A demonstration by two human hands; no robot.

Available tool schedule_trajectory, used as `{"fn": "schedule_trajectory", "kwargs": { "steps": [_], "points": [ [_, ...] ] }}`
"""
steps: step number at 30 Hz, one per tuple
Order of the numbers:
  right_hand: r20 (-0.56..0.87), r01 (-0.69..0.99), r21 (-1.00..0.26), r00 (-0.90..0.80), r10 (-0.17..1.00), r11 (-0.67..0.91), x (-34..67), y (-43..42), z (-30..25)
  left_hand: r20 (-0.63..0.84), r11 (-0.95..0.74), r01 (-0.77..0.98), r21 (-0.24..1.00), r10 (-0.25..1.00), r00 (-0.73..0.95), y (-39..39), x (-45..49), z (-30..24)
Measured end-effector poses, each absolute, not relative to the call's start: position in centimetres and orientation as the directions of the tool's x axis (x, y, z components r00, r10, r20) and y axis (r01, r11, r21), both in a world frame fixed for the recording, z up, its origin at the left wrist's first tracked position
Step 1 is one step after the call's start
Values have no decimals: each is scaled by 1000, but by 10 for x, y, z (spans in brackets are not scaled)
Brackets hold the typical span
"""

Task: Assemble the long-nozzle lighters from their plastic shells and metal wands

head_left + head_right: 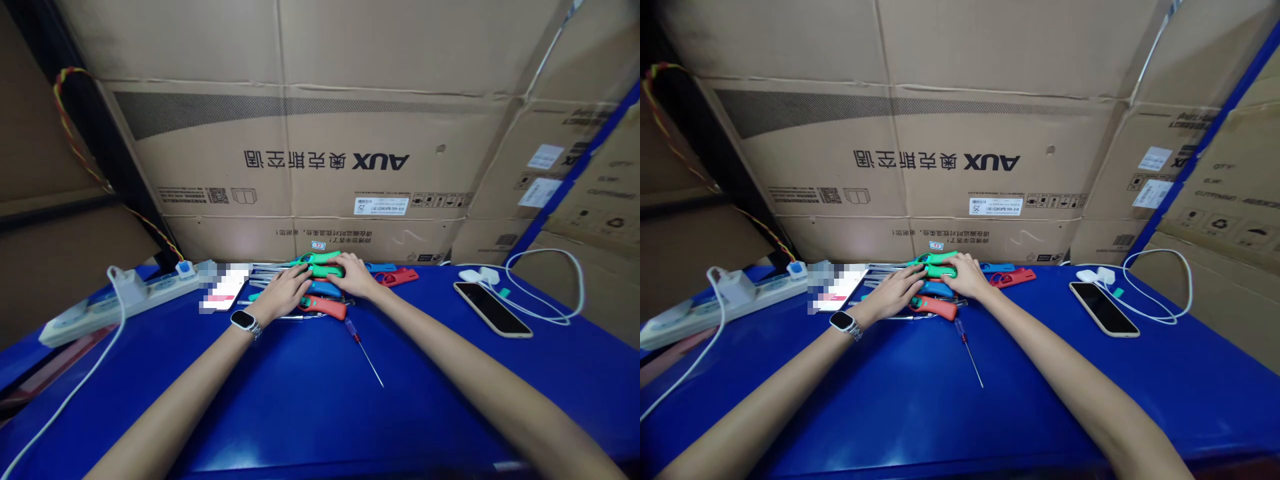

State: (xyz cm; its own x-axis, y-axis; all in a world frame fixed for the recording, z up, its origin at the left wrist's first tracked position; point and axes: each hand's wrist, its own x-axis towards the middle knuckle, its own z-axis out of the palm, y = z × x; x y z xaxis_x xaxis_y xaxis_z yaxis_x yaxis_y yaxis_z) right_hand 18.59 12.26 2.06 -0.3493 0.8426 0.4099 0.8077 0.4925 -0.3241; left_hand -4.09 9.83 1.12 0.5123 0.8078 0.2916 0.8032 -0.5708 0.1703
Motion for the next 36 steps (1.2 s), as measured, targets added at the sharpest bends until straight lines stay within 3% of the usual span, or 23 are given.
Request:
{"fn": "schedule_trajectory", "kwargs": {
  "steps": [5, 10, 14, 22, 29, 36],
  "points": [
    [478, 782, -326, -348, 807, 530, 184, 89, 25, 367, -611, 773, 175, 768, 524, 84, -46, 17],
    [410, 730, -140, -572, 711, 668, 178, 54, 22, 436, -656, 736, 167, 719, 542, 53, -63, 24],
    [339, 750, -56, -607, 719, 659, 175, 52, 21, 380, -661, 725, 196, 732, 565, 45, -75, 16],
    [363, 781, -98, -549, 753, 617, 179, 73, 24, 327, -659, 724, 206, 744, 584, 54, -78, 9],
    [393, 799, -88, -521, 758, 595, 182, 83, 15, 329, -660, 742, 118, 731, 598, 64, -64, 6],
    [419, 823, -119, -465, 780, 555, 182, 92, 12, 330, -638, 743, 204, 759, 561, 71, -58, 6]
  ]
}}
